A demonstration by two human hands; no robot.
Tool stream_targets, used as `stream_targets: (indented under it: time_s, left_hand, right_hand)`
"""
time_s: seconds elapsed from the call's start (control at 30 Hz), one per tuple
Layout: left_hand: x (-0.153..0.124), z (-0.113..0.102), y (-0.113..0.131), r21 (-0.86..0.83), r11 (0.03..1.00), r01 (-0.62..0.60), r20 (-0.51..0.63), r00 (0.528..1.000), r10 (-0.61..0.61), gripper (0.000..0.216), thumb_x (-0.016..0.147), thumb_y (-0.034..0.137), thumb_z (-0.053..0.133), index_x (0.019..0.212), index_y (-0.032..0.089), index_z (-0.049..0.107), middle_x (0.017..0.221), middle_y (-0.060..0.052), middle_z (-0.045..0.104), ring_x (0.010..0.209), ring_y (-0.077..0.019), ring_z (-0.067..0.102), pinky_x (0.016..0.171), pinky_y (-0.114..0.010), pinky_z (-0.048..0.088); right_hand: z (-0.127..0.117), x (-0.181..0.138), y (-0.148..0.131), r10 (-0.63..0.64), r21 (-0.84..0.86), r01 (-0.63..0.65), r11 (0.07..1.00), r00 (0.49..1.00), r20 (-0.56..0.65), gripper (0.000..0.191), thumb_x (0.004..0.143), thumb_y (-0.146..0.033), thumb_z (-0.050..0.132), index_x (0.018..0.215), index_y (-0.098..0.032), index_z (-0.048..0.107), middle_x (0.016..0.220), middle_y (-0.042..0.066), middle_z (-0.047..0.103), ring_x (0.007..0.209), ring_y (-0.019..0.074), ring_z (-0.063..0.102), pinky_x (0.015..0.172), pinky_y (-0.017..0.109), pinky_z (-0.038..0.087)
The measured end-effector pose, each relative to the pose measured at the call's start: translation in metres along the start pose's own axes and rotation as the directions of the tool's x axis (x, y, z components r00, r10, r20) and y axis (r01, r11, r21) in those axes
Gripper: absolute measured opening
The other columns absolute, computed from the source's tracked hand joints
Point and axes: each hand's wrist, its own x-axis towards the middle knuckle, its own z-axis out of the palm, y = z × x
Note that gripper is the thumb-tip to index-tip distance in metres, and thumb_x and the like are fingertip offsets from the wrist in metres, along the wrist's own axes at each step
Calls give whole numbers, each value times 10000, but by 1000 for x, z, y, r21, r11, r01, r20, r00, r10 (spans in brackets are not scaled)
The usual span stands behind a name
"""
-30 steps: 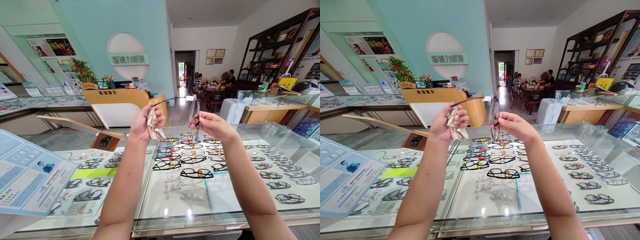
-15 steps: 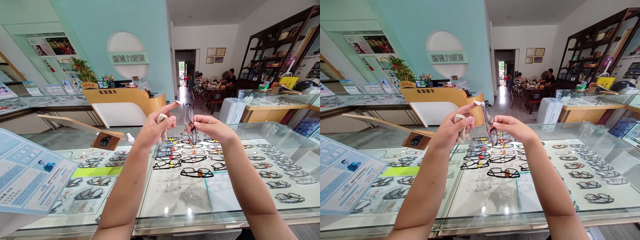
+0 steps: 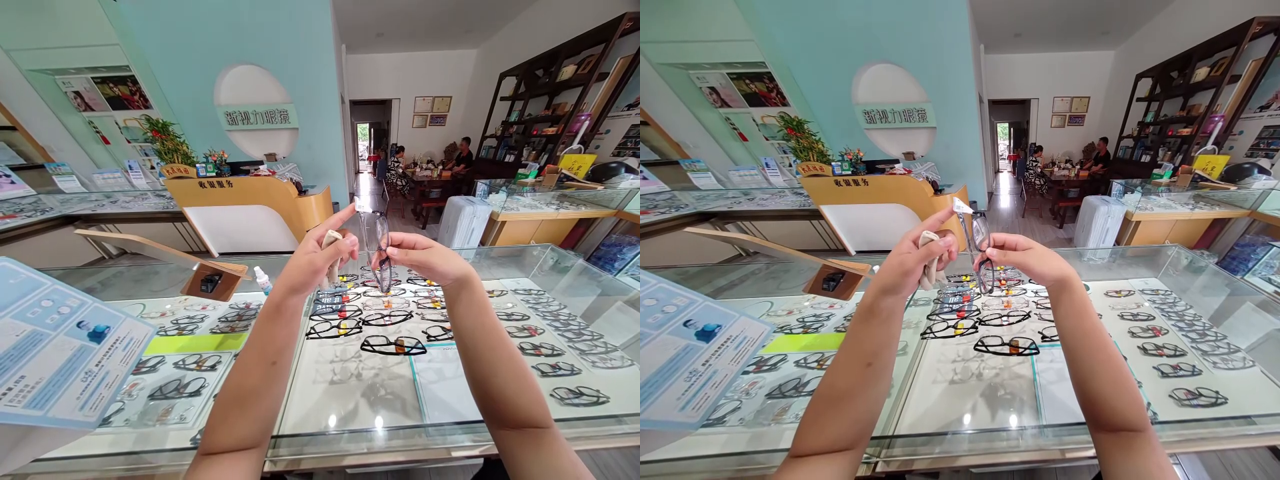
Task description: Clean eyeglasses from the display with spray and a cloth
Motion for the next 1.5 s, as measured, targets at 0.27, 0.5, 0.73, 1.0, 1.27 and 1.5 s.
stream_targets:
  time_s: [0.27, 0.5, 0.73, 1.0, 1.27, 1.5]
  left_hand:
    - [-10, 9, 16, 170, 984, -56, -123, 989, 77, 633, 966, 491, 772, 1559, 284, 698, 698, 20, 586, 610, -157, 487, 572, -292, 425]
    - [-16, 26, 11, 637, 724, -265, 198, 964, 179, 300, 1012, 388, 725, 1256, 258, 840, 745, 4, 707, 635, -165, 535, 663, -298, 399]
    - [-4, 31, -15, 741, 568, -358, 162, 916, 366, 305, 1103, 435, 647, 1193, 263, 882, 927, -80, 807, 793, -213, 689, 694, -310, 400]
    - [-1, 37, -22, 626, 729, -276, 18, 940, 340, 386, 1078, 556, 699, 1042, 229, 900, 944, -88, 852, 800, -215, 722, 751, -319, 466]
    - [-10, 47, -9, 477, 847, -235, 71, 971, 229, 362, 1029, 536, 762, 926, 201, 849, 667, 18, 638, 608, -135, 496, 617, -289, 381]
    - [-23, 24, 19, 464, 880, -96, -196, 958, 208, 407, 1042, 582, 722, 1240, 241, 821, 667, 45, 468, 576, -132, 388, 545, -270, 356]
  right_hand:
    - [0, -2, -2, 10, 11, -9, 1000, 996, -85, 325, 1032, -560, 798, 1156, -262, 762, 1332, 75, 823, 1299, 240, 729, 1065, 386, 569]
    - [3, -4, -8, -76, 137, 105, 985, 977, -199, 316, 984, -549, 852, 1118, -281, 753, 1353, 76, 829, 1354, 278, 734, 1179, 494, 569]
    - [9, -2, -11, -139, 121, 191, 974, 929, -343, 336, 978, -561, 851, 1120, -274, 748, 1449, 91, 803, 1356, 297, 737, 1169, 541, 605]
    - [14, 9, -4, -238, 119, 340, 933, 831, -502, 361, 932, -600, 888, 1024, -285, 735, 1395, 61, 814, 1394, 266, 726, 1253, 502, 584]
    - [30, 16, -4, -237, 196, 393, 898, 809, -537, 365, 882, -594, 941, 1011, -295, 775, 1236, 44, 849, 1336, 270, 757, 1206, 466, 629]
    - [23, 8, -14, -281, 158, 441, 884, 769, -575, 417, 873, -664, 921, 986, -293, 767, 1169, 37, 854, 1361, 289, 755, 1188, 482, 631]
